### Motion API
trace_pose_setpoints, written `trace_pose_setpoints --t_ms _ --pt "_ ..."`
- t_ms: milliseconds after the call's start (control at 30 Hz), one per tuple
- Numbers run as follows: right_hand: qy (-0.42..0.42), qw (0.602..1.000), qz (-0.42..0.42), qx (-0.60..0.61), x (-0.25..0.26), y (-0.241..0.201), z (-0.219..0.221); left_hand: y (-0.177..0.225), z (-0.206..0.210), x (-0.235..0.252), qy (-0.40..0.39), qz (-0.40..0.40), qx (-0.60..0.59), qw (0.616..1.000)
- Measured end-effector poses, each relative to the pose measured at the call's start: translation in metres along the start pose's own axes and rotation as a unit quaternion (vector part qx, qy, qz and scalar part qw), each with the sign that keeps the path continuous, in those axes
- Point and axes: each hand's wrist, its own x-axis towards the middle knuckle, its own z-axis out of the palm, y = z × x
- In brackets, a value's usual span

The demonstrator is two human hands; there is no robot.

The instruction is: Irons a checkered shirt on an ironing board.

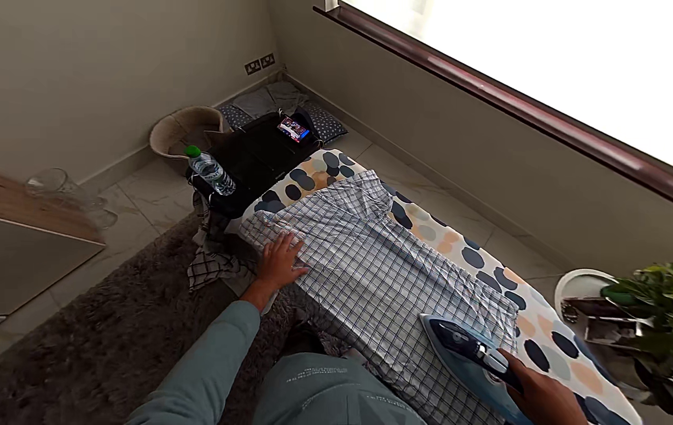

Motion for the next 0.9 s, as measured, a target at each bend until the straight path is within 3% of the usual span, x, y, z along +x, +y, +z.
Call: trace_pose_setpoints --t_ms 233,333,633,800,900 --pt "0.038 0.998 -0.041 -0.021 0.016 -0.058 -0.001 -0.056 0.01 -0.011 -0.053 -0.067 -0.01 0.996" --pt "0.067 0.996 -0.054 -0.035 0.039 -0.106 -0.005 -0.081 -0.001 -0.009 -0.044 -0.026 -0.014 0.999" --pt "0.02 0.996 -0.062 -0.054 0.118 -0.267 -0.037 -0.133 -0.013 0.024 0.105 0.135 -0.073 0.982" --pt "-0.014 0.996 -0.077 -0.053 0.152 -0.344 -0.052 -0.16 -0.012 0.043 0.122 0.163 -0.172 0.964" --pt "-0.052 0.996 -0.067 -0.03 0.17 -0.385 -0.063 -0.168 -0.021 0.053 0.088 0.164 -0.224 0.957"
